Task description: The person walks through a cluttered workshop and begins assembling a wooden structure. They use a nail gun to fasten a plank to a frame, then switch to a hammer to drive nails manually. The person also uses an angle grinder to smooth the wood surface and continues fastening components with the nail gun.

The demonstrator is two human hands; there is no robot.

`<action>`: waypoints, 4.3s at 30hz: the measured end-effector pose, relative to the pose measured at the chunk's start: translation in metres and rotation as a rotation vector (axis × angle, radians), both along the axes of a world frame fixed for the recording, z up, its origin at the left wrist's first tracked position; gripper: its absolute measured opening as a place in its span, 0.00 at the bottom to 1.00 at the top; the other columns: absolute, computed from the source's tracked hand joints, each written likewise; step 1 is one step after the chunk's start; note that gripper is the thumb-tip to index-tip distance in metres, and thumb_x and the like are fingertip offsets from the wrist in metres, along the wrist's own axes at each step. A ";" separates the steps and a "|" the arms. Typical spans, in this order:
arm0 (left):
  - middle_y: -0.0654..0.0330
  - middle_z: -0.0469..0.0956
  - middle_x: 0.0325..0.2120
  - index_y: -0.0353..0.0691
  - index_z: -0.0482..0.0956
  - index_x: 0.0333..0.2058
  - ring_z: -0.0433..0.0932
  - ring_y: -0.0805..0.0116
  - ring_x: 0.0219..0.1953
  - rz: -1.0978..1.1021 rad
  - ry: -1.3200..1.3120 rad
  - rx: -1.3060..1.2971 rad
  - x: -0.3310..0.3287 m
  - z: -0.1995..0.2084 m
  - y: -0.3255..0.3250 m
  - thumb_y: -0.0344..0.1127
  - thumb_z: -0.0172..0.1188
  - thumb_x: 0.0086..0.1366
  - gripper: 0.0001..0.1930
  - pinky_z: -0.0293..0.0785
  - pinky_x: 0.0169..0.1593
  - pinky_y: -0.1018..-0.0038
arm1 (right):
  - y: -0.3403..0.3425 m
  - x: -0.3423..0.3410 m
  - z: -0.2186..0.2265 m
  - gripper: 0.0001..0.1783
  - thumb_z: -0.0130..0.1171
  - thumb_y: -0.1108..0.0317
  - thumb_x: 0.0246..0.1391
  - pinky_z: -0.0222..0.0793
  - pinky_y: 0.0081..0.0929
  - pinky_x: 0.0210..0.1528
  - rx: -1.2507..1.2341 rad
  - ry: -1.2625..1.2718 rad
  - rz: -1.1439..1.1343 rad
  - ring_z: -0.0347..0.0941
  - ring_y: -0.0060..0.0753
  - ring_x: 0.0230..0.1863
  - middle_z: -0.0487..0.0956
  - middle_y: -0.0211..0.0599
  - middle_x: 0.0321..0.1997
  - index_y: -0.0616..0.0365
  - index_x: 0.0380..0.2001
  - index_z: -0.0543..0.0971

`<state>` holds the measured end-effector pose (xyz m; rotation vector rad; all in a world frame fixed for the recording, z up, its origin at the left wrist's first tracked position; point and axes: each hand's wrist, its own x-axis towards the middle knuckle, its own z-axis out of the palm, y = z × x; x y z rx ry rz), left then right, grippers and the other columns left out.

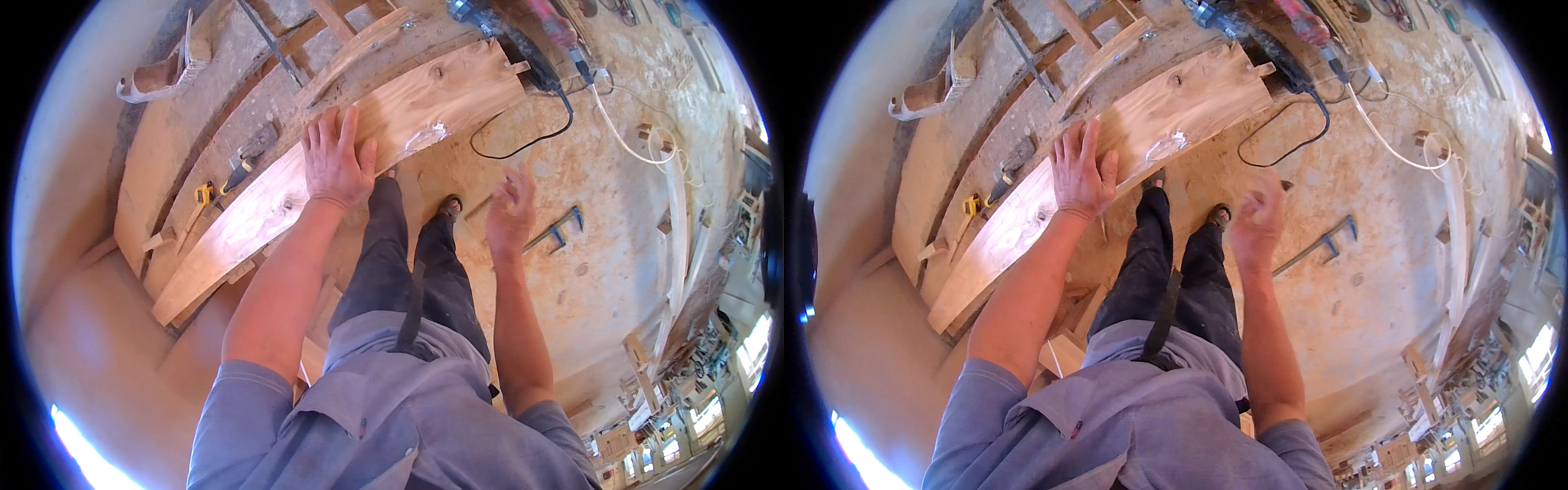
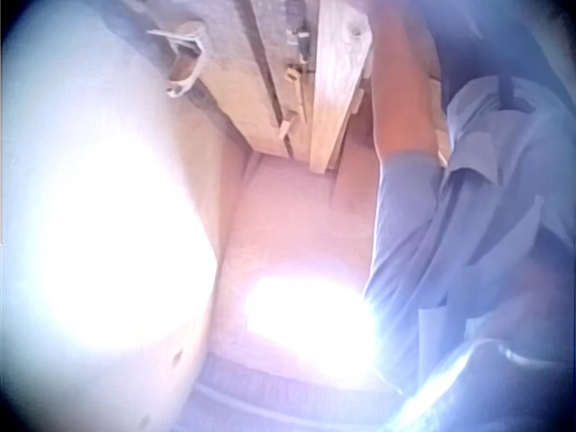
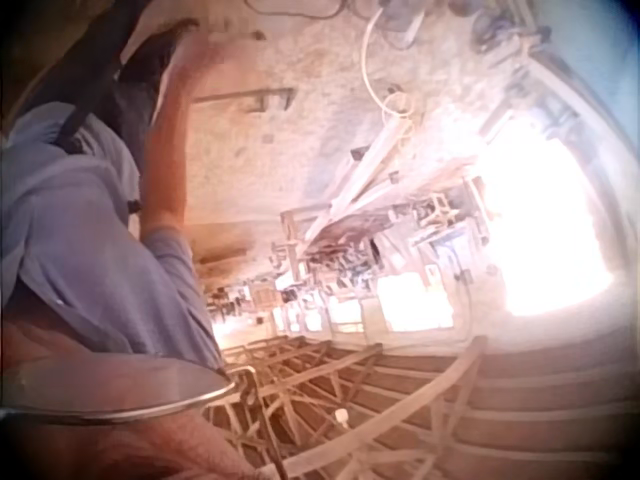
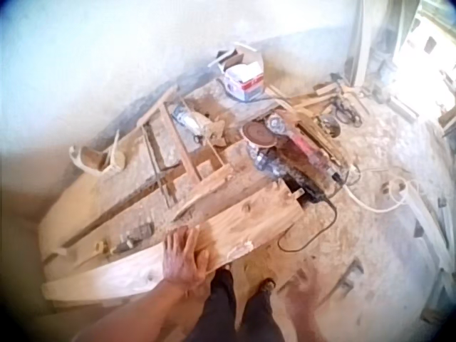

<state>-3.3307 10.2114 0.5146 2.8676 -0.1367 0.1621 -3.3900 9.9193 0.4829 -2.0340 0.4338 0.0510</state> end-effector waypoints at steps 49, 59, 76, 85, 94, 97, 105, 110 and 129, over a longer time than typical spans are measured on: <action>0.47 0.66 0.56 0.42 0.70 0.61 0.65 0.43 0.56 0.000 0.013 -0.024 0.002 -0.008 0.002 0.45 0.58 0.63 0.29 0.59 0.62 0.50 | 0.139 0.011 0.055 0.44 0.43 0.85 0.55 0.60 0.28 0.66 1.107 0.021 -0.456 0.56 0.44 0.75 0.56 0.52 0.77 0.72 0.73 0.39; 0.44 0.66 0.57 0.42 0.69 0.62 0.65 0.42 0.56 -0.041 -0.022 0.076 0.001 -0.015 0.001 0.46 0.54 0.65 0.28 0.58 0.62 0.49 | 0.182 0.019 0.064 0.49 0.39 0.89 0.48 0.48 0.23 0.72 1.136 -0.045 -0.563 0.38 0.37 0.81 0.41 0.48 0.82 0.69 0.75 0.39; 0.47 0.69 0.55 0.43 0.68 0.63 0.67 0.44 0.56 -0.058 -0.087 0.124 0.001 -0.034 0.007 0.49 0.52 0.68 0.28 0.61 0.60 0.51 | 0.201 -0.003 0.036 0.47 0.40 0.85 0.47 0.41 0.31 0.77 0.909 -0.205 -0.517 0.44 0.45 0.80 0.52 0.54 0.79 0.71 0.73 0.44; 0.48 0.70 0.55 0.44 0.68 0.64 0.66 0.43 0.57 -0.034 -0.068 0.163 0.003 -0.039 0.013 0.47 0.54 0.67 0.29 0.61 0.60 0.50 | 0.229 -0.021 0.027 0.48 0.39 0.82 0.44 0.39 0.36 0.78 0.885 -0.285 -0.523 0.44 0.52 0.80 0.52 0.58 0.78 0.69 0.73 0.46; 0.42 0.62 0.63 0.40 0.65 0.66 0.63 0.37 0.60 -0.267 -0.156 0.163 -0.004 -0.030 0.009 0.60 0.56 0.66 0.37 0.57 0.63 0.45 | 0.217 -0.025 0.016 0.48 0.41 0.83 0.42 0.42 0.32 0.77 0.967 -0.267 -0.487 0.50 0.46 0.78 0.60 0.54 0.75 0.68 0.73 0.50; 0.37 0.56 0.65 0.39 0.65 0.64 0.57 0.34 0.64 -0.287 -0.081 0.172 -0.010 -0.019 0.005 0.59 0.59 0.64 0.38 0.53 0.65 0.44 | 0.205 -0.032 0.016 0.48 0.41 0.84 0.43 0.47 0.28 0.74 1.038 -0.214 -0.469 0.54 0.41 0.77 0.64 0.53 0.73 0.69 0.73 0.50; 0.39 0.57 0.64 0.34 0.66 0.63 0.58 0.36 0.63 -0.284 -0.078 0.159 -0.006 -0.015 0.000 0.61 0.63 0.60 0.42 0.54 0.66 0.45 | 0.197 -0.019 0.021 0.47 0.40 0.85 0.46 0.64 0.18 0.60 1.168 -0.215 -0.575 0.57 0.34 0.74 0.62 0.51 0.75 0.70 0.74 0.47; 0.36 0.55 0.64 0.38 0.66 0.62 0.57 0.32 0.63 -0.258 -0.063 0.120 -0.007 -0.013 0.001 0.56 0.67 0.55 0.41 0.55 0.65 0.42 | 0.190 -0.018 0.036 0.47 0.41 0.85 0.46 0.66 0.16 0.56 1.164 -0.106 -0.528 0.63 0.33 0.71 0.63 0.52 0.74 0.69 0.74 0.48; 0.40 0.65 0.64 0.34 0.65 0.65 0.63 0.39 0.66 -0.321 -0.183 0.113 -0.005 -0.034 0.003 0.53 0.66 0.62 0.40 0.61 0.67 0.47 | 0.003 -0.290 -0.094 0.24 0.58 0.77 0.53 0.76 0.29 0.49 0.403 0.443 -0.763 0.81 0.33 0.44 0.85 0.46 0.46 0.65 0.55 0.75</action>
